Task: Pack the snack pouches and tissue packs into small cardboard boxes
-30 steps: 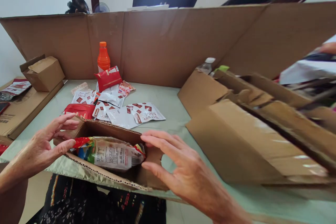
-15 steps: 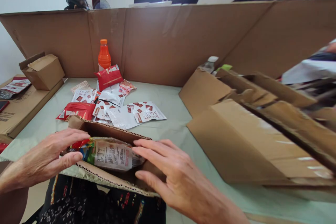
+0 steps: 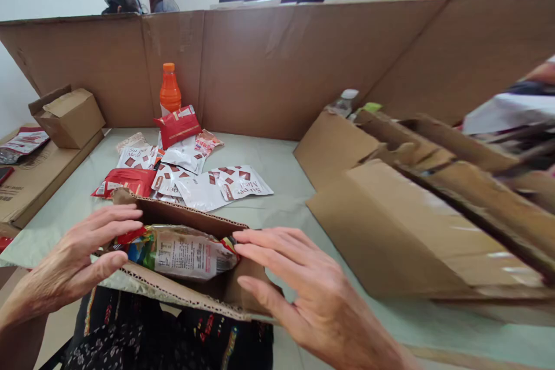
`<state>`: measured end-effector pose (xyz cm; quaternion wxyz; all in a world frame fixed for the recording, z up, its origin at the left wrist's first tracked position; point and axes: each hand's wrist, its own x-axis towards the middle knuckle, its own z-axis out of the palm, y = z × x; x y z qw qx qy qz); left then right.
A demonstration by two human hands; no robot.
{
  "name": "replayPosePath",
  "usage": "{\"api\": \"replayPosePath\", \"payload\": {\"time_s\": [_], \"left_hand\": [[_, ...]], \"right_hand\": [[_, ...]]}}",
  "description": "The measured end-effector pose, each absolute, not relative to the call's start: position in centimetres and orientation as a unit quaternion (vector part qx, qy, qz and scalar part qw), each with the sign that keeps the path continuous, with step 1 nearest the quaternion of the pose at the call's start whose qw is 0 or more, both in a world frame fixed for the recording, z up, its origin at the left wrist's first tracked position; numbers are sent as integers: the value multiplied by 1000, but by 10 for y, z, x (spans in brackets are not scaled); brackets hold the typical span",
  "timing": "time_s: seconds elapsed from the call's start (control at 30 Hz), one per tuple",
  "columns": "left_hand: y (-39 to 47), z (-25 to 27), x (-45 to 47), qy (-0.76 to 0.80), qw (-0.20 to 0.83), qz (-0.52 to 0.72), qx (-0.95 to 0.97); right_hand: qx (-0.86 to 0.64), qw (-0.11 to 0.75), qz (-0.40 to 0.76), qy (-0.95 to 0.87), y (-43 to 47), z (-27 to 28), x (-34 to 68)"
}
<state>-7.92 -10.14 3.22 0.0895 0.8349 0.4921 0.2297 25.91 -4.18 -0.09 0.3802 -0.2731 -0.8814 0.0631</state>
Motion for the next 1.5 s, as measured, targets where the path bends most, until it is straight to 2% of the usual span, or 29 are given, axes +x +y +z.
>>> {"api": "replayPosePath", "payload": {"time_s": [0.17,0.33,0.43,0.6,0.97,1.23,1.5], "left_hand": [[-118,16,-97,532,11,362,765],[-122,3,-97,513,67,335,787],[-118,-1,-91,506,59,330,795],[-115,-1,-88,505,51,340,792],[-114,-3,-89,495,63,345,795],[-113,-4,-89,481,72,353,799],[-110,-4,-87,457,77,362,809]], "right_hand": [[-316,413,57,-852,-47,-11,275],[-323,441,76,-834,-53,-20,265],[-284,440,108,-845,-56,-19,253],[-234,400,135,-876,-52,-10,246],[-272,235,66,-931,-32,8,242],[-305,322,78,-893,-30,1,239],[-265,303,216,-889,-26,-24,214]]}}
